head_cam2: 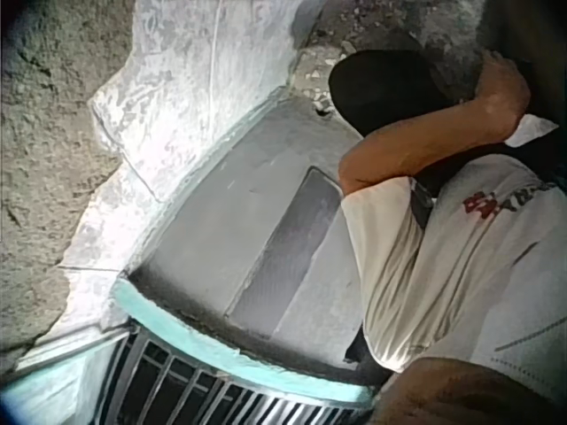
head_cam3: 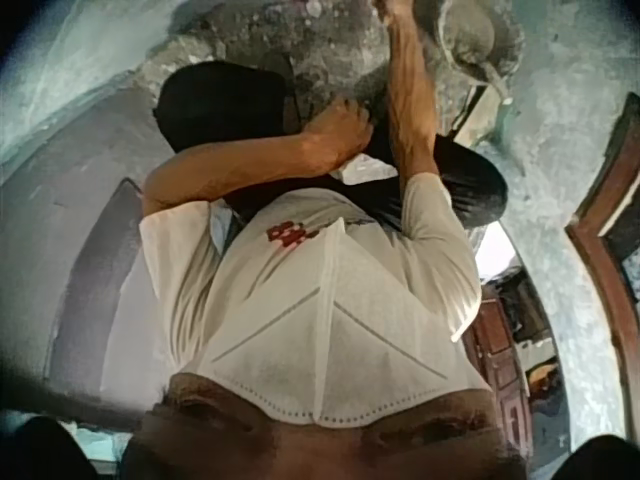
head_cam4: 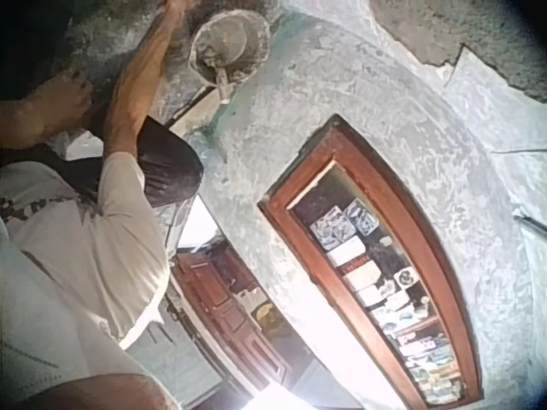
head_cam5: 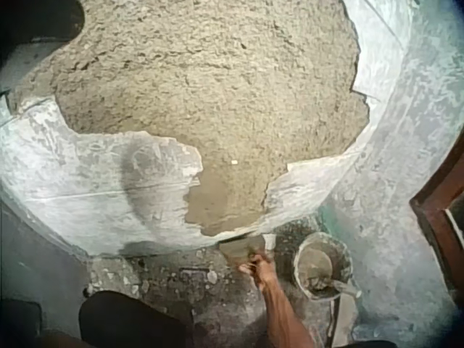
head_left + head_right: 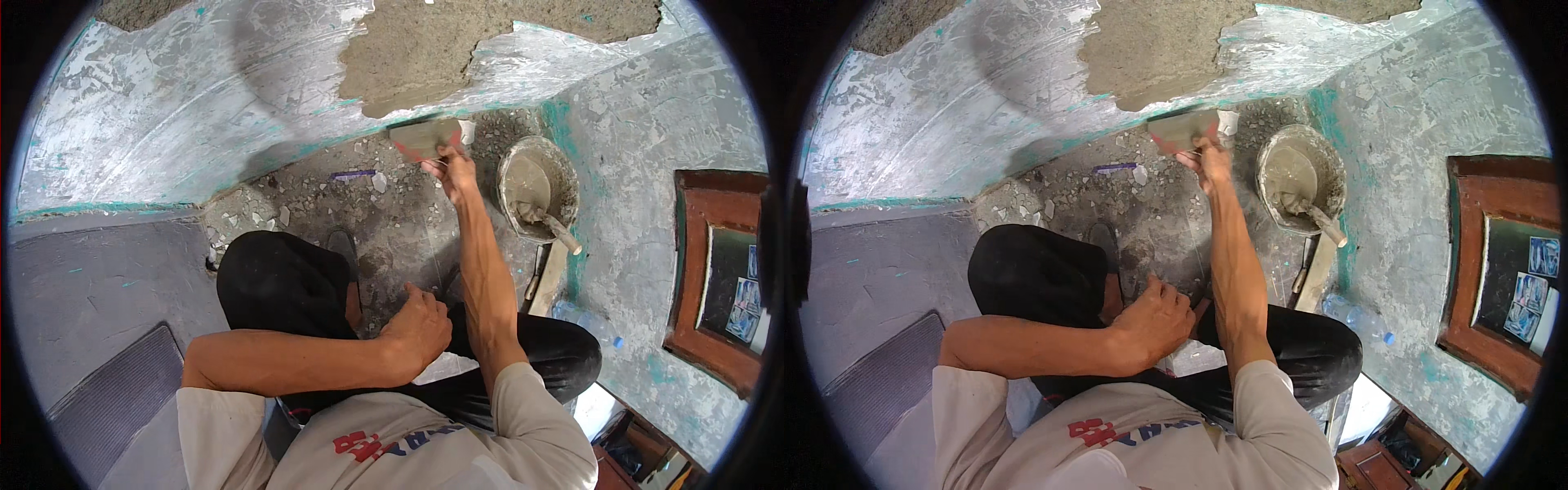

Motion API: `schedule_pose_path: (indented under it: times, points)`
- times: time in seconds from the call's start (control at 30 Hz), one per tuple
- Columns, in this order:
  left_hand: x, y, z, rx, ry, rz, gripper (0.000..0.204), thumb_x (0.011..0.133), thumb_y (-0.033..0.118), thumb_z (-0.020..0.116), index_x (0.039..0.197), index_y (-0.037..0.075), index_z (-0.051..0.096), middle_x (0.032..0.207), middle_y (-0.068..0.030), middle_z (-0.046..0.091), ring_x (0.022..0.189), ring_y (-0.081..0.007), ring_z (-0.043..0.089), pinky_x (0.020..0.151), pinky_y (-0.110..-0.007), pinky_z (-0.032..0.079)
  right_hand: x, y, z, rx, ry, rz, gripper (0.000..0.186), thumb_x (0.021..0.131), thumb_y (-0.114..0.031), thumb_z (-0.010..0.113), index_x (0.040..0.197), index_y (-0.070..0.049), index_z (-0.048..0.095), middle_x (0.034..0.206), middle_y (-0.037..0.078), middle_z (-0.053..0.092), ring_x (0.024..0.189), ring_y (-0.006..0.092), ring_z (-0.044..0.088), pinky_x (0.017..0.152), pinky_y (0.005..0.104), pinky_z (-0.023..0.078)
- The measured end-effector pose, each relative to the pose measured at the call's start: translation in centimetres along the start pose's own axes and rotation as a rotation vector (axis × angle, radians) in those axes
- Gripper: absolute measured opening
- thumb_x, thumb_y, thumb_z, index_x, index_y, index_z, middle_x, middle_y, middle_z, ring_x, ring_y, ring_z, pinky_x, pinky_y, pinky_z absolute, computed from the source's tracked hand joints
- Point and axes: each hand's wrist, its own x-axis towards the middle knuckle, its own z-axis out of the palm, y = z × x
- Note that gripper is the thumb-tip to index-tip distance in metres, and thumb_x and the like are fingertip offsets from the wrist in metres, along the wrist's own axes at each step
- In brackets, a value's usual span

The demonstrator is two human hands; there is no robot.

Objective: Applying plaster or cement mixture to a damaged wall using a trowel and spray bottle.

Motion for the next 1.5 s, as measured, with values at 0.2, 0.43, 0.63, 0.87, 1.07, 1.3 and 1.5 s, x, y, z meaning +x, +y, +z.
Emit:
schedule_pose_path:
  times: [0.2,0.43,0.63,0.87,1.07,1.3,1.5]
  points:
    - [0.3,-0.4,0.4,-0.019,-0.052,-0.016,0.041,0.095,0.019,0.062,0.132,0.002,0.065,0.113,-0.0157,0.068,0.111,-0.0335,0.065,0.101,-0.059,0.045,1.0,-1.3,4.7,0.061,-0.113,-0.073,0.035,0.097,-0.006,0.058,0.120,0.019,0.053,0.107,0.025,0.066,0.088,0.0331,0.074,0.075,0.0396,0.069]
    - [0.7,-1.1,0.0,-0.139,-0.124,-0.055,0.033,0.091,0.022,0.066,0.117,0.003,0.070,0.111,-0.0140,0.069,0.111,-0.0318,0.065,0.097,-0.054,0.046,-6.0,-3.5,5.7,0.120,-0.234,-0.093,0.031,0.095,-0.005,0.062,0.116,0.017,0.056,0.104,0.022,0.067,0.083,0.0304,0.075,0.077,0.0395,0.069]
    - [4.4,-5.2,1.1,-0.330,0.228,-0.297,0.075,0.095,0.043,0.068,0.148,-0.003,0.043,0.137,-0.0210,0.057,0.126,-0.0354,0.057,0.106,-0.060,0.041,-10.0,-7.6,-0.8,0.211,-0.256,-0.143,0.035,0.096,-0.018,0.063,0.125,0.002,0.056,0.108,0.018,0.072,0.090,0.0270,0.075,0.082,0.0388,0.065]
    - [14.2,-4.0,-2.4,-2.062,0.799,-0.321,0.099,0.093,0.067,0.066,0.161,0.006,0.028,0.155,-0.0168,0.046,0.135,-0.0326,0.051,0.111,-0.048,0.042,-14.4,-13.6,-5.5,0.103,-0.177,-0.168,0.027,0.096,-0.026,0.067,0.118,-0.009,0.065,0.101,0.005,0.072,0.085,0.0183,0.066,0.078,0.0345,0.050]
    - [18.9,-0.9,0.4,-2.351,1.010,-0.349,0.076,0.098,0.061,0.064,0.148,0.007,0.045,0.152,-0.0110,0.048,0.137,-0.0281,0.050,0.112,-0.049,0.037,-16.2,-10.9,-9.8,-0.089,-0.054,-0.168,0.041,0.095,-0.038,0.072,0.116,-0.003,0.069,0.097,0.006,0.065,0.085,0.0199,0.062,0.077,0.0387,0.051]
    - [17.9,-5.8,5.6,-2.290,1.100,-0.535,0.061,0.104,0.050,0.059,0.145,0.006,0.047,0.141,-0.0141,0.054,0.126,-0.0298,0.062,0.108,-0.047,0.045,-20.5,-21.3,-12.7,-1.473,-0.123,0.264,0.052,0.090,-0.048,0.076,0.115,-0.002,0.072,0.095,0.015,0.073,0.092,0.0213,0.069,0.079,0.0404,0.054]
    - [14.8,-9.6,1.8,-2.230,1.075,-0.431,0.057,0.107,0.041,0.056,0.148,0.004,0.040,0.145,-0.0138,0.049,0.120,-0.0319,0.065,0.105,-0.045,0.049,-15.9,-24.8,-19.8,-1.993,-0.279,-0.081,0.048,0.095,-0.046,0.067,0.118,-0.004,0.071,0.104,0.022,0.074,0.099,0.0393,0.070,0.088,0.0493,0.054]
